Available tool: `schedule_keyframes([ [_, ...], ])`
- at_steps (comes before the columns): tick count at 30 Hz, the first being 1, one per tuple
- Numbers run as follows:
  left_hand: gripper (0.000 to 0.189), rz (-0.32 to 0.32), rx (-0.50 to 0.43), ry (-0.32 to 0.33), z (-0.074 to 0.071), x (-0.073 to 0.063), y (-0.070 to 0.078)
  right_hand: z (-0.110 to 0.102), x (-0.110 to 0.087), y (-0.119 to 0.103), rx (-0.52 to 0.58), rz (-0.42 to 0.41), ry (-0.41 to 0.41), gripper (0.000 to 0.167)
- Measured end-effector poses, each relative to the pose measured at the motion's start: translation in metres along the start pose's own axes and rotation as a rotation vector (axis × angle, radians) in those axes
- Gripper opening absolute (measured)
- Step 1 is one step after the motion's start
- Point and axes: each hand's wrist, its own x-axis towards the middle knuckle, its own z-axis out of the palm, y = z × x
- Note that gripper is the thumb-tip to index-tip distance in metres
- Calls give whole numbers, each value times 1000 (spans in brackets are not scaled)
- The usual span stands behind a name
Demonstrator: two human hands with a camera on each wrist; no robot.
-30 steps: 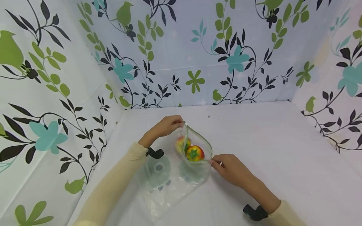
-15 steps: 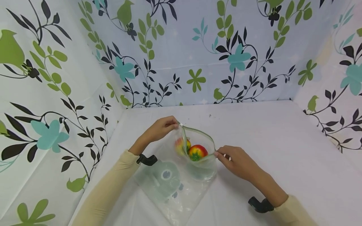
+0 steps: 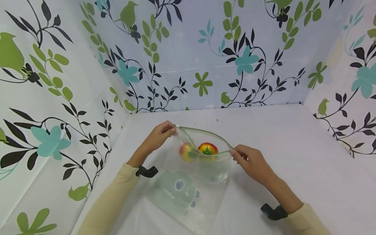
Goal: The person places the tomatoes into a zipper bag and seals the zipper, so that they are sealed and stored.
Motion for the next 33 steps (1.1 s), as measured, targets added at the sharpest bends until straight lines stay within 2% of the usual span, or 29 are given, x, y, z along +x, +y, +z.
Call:
schedule_keyframes([
  [9,17,1,-107,29,0,-15,-3,7,8,3,-44,-52,159,10],
  [13,17,12,-131,39,5,-18,-1,13,13,-1,-30,15,164,7],
  [17,17,-12,-142,79,7,-24,-2,15,18,-7,2,69,183,14],
  [26,15,-81,-194,140,8,-42,-13,14,20,0,17,115,267,21],
  [33,17,-72,-193,143,10,-47,-15,13,23,6,28,100,235,17],
])
